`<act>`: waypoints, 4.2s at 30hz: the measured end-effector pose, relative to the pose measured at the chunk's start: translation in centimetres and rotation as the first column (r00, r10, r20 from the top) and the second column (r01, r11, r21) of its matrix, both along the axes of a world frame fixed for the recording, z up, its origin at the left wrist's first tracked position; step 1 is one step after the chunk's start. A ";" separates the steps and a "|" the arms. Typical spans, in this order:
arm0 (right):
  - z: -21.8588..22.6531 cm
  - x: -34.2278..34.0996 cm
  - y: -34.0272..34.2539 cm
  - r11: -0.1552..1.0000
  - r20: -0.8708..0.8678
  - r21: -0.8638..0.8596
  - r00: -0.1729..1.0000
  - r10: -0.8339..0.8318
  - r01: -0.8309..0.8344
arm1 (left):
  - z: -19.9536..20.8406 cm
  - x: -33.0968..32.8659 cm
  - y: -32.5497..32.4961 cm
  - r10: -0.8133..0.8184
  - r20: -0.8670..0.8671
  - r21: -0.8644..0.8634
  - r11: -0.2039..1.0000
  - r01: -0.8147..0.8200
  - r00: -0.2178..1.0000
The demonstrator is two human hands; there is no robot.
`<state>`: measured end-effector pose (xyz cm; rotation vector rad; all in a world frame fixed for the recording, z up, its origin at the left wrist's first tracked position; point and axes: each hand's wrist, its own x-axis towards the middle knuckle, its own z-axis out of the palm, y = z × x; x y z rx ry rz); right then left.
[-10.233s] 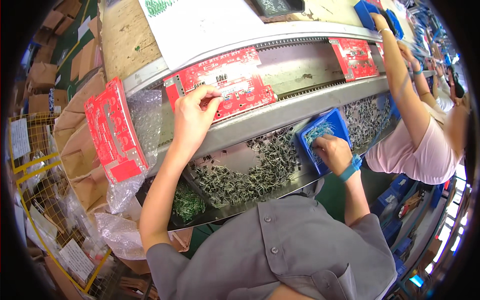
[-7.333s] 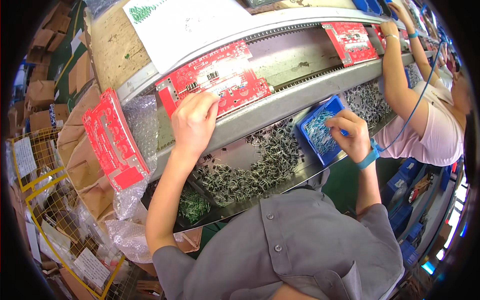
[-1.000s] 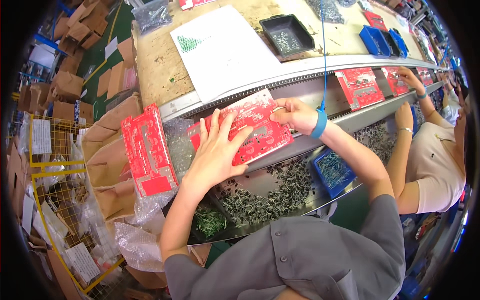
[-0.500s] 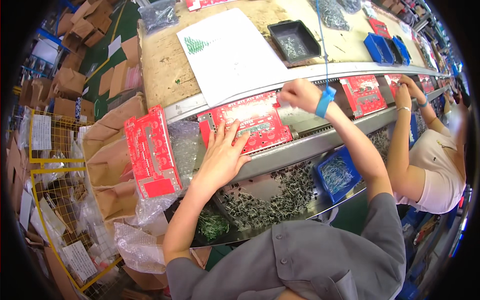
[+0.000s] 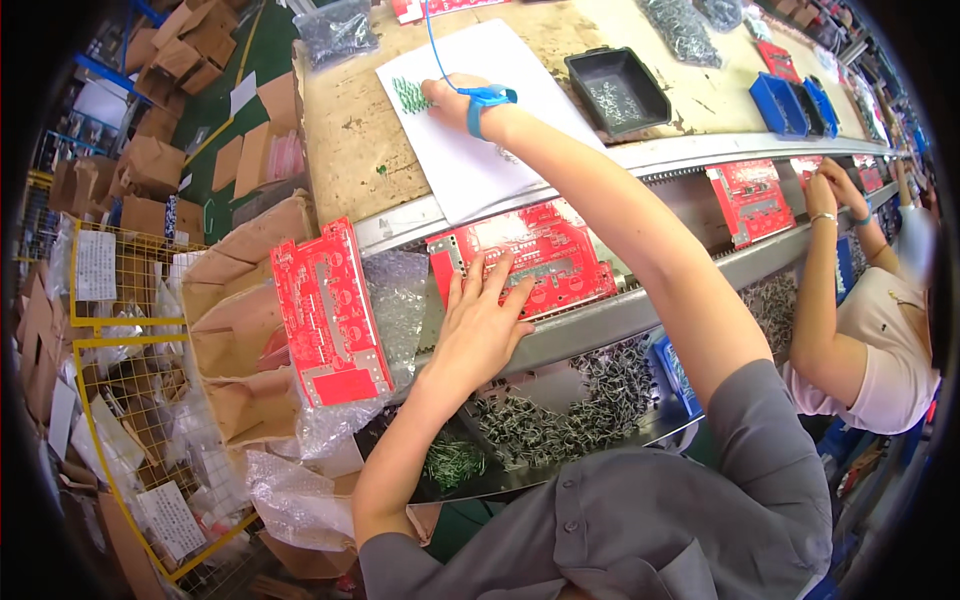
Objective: The person assembles circuit boards along an assembly line by taking electronic components from bins, inserting them into the boards by hand, and sliding the boards along the conveyor track.
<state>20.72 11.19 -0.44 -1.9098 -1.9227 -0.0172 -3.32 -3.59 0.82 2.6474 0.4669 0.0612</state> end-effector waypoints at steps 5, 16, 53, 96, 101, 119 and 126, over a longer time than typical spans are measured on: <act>0.1 -0.5 0.3 0.998 0.061 -0.031 0.997 -0.047 0.049 | 0.2 0.1 0.4 -0.008 0.034 0.043 0.999 0.007 0.999; 2.9 0.5 -14.5 0.994 -0.494 0.105 0.868 0.047 0.006 | -0.9 7.5 7.2 0.387 0.384 -0.207 0.921 -0.331 0.838; 0.6 0.5 -28.4 0.978 -0.116 -0.174 0.989 0.095 -0.114 | -0.9 13.1 12.1 0.281 0.121 -0.222 0.942 -0.250 0.952; 2.9 0.9 -19.5 0.997 -0.234 -0.053 0.970 -0.068 0.057 | 3.5 6.1 2.8 0.178 0.241 -0.415 0.907 -0.064 0.954; 3.3 -2.3 -26.4 0.975 -0.261 -0.214 0.959 -0.113 0.056 | 2.2 -1.7 -4.2 -0.361 -0.151 -0.385 0.879 0.282 0.920; 1.4 -3.9 -28.5 0.944 0.016 -0.274 0.983 -0.185 0.183 | -2.0 -4.6 -7.5 -0.245 -0.140 -0.001 0.969 0.247 0.959; 1.6 -3.9 -28.0 0.936 0.002 -0.312 0.985 -0.173 0.165 | -1.5 -5.2 -7.3 -0.166 -0.096 -0.137 0.979 0.152 0.981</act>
